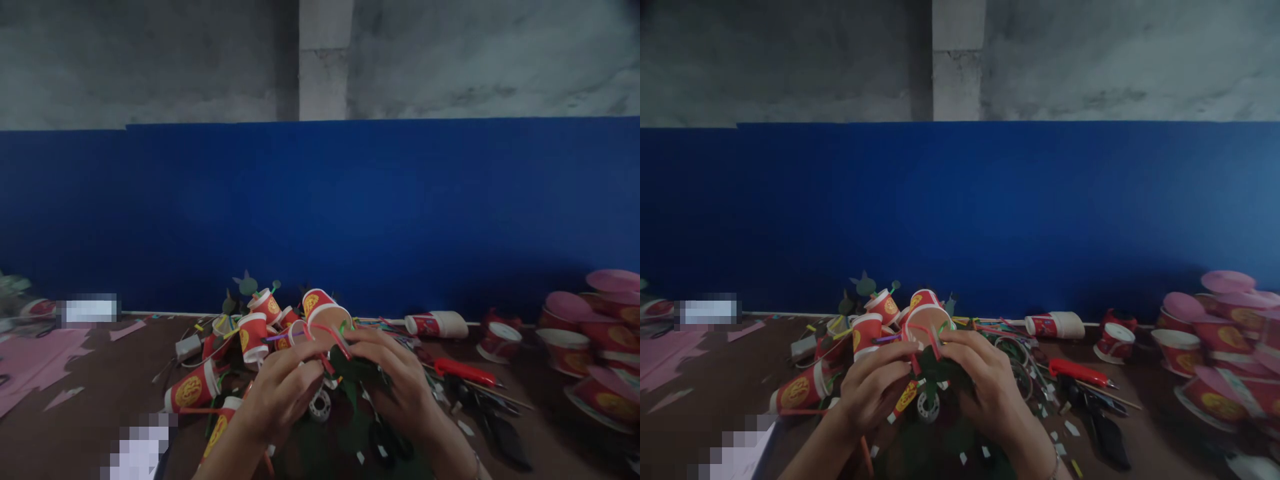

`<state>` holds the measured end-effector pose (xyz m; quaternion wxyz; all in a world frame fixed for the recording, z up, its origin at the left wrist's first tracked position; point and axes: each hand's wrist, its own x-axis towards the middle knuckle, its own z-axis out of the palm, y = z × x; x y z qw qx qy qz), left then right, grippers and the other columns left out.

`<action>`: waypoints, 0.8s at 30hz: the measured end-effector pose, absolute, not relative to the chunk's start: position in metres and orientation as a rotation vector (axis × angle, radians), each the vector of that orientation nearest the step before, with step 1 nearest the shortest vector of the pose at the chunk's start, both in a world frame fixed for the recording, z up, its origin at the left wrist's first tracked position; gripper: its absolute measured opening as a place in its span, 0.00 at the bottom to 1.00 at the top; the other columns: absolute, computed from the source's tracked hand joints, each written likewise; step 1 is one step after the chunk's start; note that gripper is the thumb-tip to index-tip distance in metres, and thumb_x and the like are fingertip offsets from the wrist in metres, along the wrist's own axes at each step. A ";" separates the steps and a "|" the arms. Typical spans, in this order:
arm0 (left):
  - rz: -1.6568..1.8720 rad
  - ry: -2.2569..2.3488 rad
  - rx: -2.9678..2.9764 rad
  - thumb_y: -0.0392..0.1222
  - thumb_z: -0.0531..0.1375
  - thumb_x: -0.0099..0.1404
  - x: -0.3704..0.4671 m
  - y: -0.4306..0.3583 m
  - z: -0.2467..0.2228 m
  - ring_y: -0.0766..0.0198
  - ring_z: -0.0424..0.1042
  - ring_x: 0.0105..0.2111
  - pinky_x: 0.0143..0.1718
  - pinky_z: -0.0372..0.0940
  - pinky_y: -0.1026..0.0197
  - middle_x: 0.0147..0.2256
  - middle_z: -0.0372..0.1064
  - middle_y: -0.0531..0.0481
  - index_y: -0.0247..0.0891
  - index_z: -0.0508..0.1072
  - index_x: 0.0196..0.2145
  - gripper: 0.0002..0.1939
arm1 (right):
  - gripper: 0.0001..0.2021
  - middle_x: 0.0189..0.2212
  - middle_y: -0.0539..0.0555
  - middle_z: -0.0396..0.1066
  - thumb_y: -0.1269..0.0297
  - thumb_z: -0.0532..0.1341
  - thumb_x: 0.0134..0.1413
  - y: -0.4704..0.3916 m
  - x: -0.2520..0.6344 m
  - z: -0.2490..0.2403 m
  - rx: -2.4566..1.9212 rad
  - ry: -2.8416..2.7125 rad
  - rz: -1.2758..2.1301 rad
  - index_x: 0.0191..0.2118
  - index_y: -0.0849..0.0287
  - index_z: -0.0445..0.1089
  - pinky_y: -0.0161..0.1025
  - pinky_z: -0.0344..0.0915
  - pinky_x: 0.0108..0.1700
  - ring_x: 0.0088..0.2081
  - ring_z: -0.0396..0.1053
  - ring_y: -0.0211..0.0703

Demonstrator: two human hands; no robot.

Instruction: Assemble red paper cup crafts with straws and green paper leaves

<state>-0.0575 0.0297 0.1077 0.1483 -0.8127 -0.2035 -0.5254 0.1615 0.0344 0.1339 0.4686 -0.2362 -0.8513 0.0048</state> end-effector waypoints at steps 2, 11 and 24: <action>-1.523 -0.598 -2.328 0.28 0.56 0.64 -0.057 0.030 0.107 0.62 0.72 0.45 0.43 0.68 0.64 0.45 0.73 0.41 0.35 0.68 0.44 0.12 | 0.22 0.48 0.58 0.70 0.78 0.54 0.49 0.034 0.162 0.134 -0.577 -2.103 0.022 0.50 0.52 0.64 0.47 0.69 0.49 0.50 0.68 0.50; -1.443 -0.612 -2.309 0.31 0.55 0.65 -0.056 0.029 0.113 0.64 0.73 0.40 0.37 0.69 0.65 0.41 0.73 0.43 0.36 0.70 0.46 0.12 | 0.19 0.49 0.58 0.70 0.72 0.56 0.54 0.033 0.164 0.134 -0.581 -2.147 -0.049 0.51 0.52 0.64 0.48 0.69 0.48 0.49 0.69 0.50; -1.422 -0.551 -2.319 0.29 0.54 0.64 -0.053 0.026 0.119 0.64 0.75 0.38 0.36 0.67 0.65 0.38 0.76 0.43 0.32 0.71 0.42 0.10 | 0.17 0.46 0.58 0.72 0.75 0.53 0.52 0.027 0.158 0.140 -0.563 -2.165 -0.125 0.48 0.58 0.67 0.44 0.70 0.45 0.45 0.70 0.47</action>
